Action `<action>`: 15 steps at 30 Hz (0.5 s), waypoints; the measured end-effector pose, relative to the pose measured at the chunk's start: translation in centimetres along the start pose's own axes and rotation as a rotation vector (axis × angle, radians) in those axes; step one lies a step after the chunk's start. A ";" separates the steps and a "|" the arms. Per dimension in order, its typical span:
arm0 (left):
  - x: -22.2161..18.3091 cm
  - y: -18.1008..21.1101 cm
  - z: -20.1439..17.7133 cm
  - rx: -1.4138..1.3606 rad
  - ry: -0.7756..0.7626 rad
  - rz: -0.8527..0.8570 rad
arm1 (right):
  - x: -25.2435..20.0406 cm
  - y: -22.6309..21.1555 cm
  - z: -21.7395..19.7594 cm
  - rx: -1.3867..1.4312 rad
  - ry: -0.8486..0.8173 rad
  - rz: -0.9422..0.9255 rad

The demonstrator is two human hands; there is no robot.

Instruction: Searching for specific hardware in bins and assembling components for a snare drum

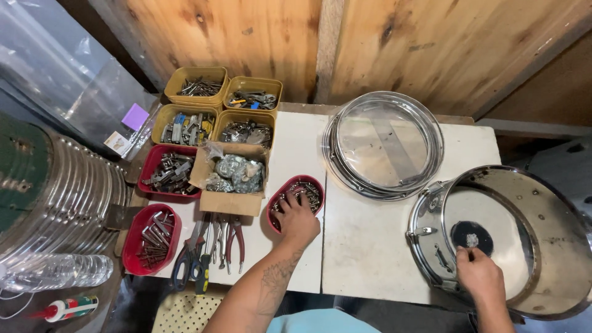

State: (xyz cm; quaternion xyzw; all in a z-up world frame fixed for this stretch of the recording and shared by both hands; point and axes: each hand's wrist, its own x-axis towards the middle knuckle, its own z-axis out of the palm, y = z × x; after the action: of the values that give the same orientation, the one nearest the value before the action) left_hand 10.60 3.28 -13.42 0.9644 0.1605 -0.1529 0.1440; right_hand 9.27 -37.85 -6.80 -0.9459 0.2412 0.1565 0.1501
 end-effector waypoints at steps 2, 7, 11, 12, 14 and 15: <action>0.9 -0.7 3.5 0.116 0.208 0.068 | -0.7 -0.5 -0.6 0.002 -0.008 0.006; 1.4 -1.6 6.2 0.270 0.447 0.239 | -0.4 -0.4 -0.3 0.003 -0.002 -0.004; 0.9 -1.6 5.0 0.211 0.239 0.329 | -0.1 -0.2 -0.3 -0.008 -0.012 -0.001; 0.8 -1.5 4.4 0.176 0.083 0.323 | -0.1 -0.2 -0.3 -0.003 -0.015 0.001; 1.1 -1.6 5.1 0.198 0.122 0.327 | 0.0 -0.2 -0.2 -0.009 -0.018 0.005; 1.2 -1.6 5.4 0.221 0.160 0.333 | 0.1 -0.1 -0.1 -0.014 -0.020 0.011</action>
State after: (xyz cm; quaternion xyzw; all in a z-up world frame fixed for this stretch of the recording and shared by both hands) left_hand 9.76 3.24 -19.15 0.9966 -0.0077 -0.0666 0.0473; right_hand 9.47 -37.84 -6.72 -0.9439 0.2440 0.1686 0.1453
